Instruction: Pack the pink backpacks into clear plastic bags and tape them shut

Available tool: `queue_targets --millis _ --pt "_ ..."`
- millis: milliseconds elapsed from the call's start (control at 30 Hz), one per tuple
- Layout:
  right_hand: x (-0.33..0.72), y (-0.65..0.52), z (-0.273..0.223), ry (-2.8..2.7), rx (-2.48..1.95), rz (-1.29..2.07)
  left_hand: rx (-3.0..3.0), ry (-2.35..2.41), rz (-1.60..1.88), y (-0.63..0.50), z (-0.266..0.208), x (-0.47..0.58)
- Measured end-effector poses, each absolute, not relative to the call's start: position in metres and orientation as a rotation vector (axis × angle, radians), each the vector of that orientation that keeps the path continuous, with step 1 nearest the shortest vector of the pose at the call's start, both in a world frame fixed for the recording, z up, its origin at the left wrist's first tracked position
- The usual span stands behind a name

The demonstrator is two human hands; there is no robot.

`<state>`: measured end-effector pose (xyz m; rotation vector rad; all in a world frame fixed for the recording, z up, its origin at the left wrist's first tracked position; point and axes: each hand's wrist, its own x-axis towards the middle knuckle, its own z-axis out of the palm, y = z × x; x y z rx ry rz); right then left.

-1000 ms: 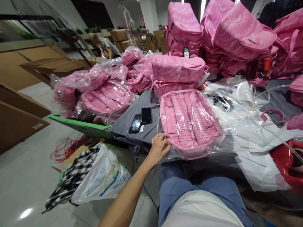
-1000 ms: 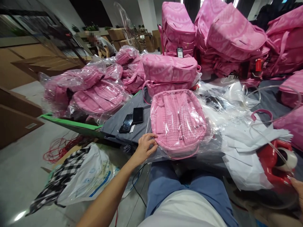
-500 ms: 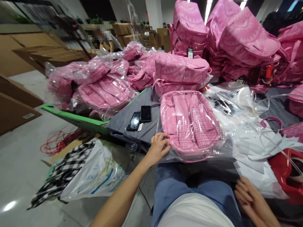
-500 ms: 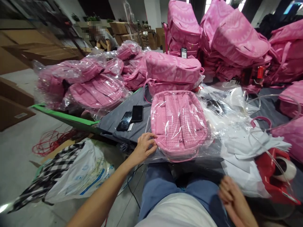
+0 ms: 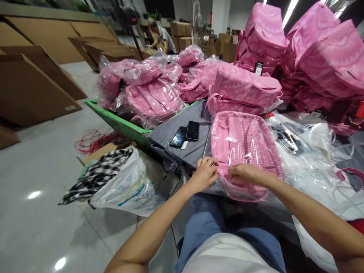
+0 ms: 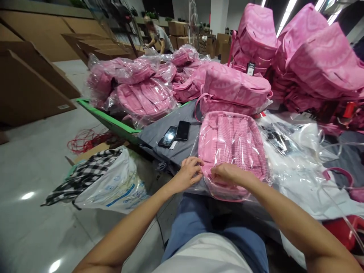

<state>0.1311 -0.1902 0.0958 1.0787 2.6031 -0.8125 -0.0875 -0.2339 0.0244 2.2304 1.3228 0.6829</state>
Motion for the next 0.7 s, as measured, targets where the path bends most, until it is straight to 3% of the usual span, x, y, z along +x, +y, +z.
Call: queue_targets --millis 200,333,700 --pt "0.145 -0.159 0.094 2.442 1.395 -0.914 2.241 1.301 0.662 -0.232 0.023 -0.089" --pt "0.156 -0.173 0.104 2.577 1.732 -0.65 2.264 1.344 0.667 -0.231 0.019 -0.087" --pt "0.11 -0.216 0.056 2.565 1.531 -0.358 2.296 1.417 0.64 -0.233 0.02 -0.081"
